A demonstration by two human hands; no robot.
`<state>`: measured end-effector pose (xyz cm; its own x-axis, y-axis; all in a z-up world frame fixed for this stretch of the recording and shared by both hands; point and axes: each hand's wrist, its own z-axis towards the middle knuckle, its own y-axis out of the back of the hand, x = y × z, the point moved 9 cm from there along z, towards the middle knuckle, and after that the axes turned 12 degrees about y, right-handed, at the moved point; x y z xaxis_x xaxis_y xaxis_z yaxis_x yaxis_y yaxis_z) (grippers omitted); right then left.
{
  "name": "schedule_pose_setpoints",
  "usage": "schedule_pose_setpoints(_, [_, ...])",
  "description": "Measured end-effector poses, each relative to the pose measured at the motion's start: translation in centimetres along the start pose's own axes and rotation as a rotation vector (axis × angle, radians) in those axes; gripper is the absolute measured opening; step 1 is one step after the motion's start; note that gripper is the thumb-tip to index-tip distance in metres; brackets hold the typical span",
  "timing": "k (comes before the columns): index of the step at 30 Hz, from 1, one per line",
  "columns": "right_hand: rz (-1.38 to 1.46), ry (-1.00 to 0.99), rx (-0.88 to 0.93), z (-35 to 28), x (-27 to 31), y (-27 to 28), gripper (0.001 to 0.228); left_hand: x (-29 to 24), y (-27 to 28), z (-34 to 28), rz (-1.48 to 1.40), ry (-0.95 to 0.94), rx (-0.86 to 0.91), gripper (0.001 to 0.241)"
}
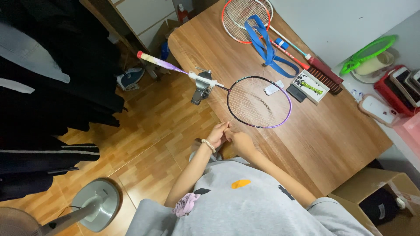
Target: The person is stringing a badminton racket that is clamped in a vise on a wooden table. They handle a blue stringing tool and a white string, threading the string through the racket frame and pulling it tight.
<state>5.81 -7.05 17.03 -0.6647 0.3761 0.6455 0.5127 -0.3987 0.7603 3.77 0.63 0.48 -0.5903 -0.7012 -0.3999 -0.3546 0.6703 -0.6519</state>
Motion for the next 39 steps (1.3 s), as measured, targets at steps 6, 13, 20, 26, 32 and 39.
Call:
schedule_pose_setpoints(6, [0.053,0.038,-0.068,0.1,1.2,1.1,0.006,-0.3,-0.1,-0.7,0.014,-0.029,0.004,0.026])
schedule_pose_setpoints(13, [0.064,0.072,-0.053,0.1,1.3,0.8,0.008,0.0,-0.5,-1.2,-0.006,0.030,-0.025,0.024])
schedule_pose_setpoints(20, [0.072,0.059,-0.046,-0.2,0.7,-0.2,0.010,1.1,0.8,-0.3,-0.060,-0.025,0.011,0.026])
schedule_pose_setpoints(26, [0.123,0.029,-0.047,-0.9,-0.7,-1.3,0.010,0.0,-0.8,-1.6,-0.019,-0.011,0.006,0.024])
schedule_pose_setpoints(32, [0.480,-0.255,-0.010,-1.5,-4.5,-3.5,0.019,0.1,0.8,-3.0,0.067,-0.042,0.075,0.027])
schedule_pose_setpoints(39, [1.687,-0.865,-0.550,-3.1,-7.8,-5.3,0.047,-2.9,-3.5,-9.0,0.175,-0.098,0.159,0.029])
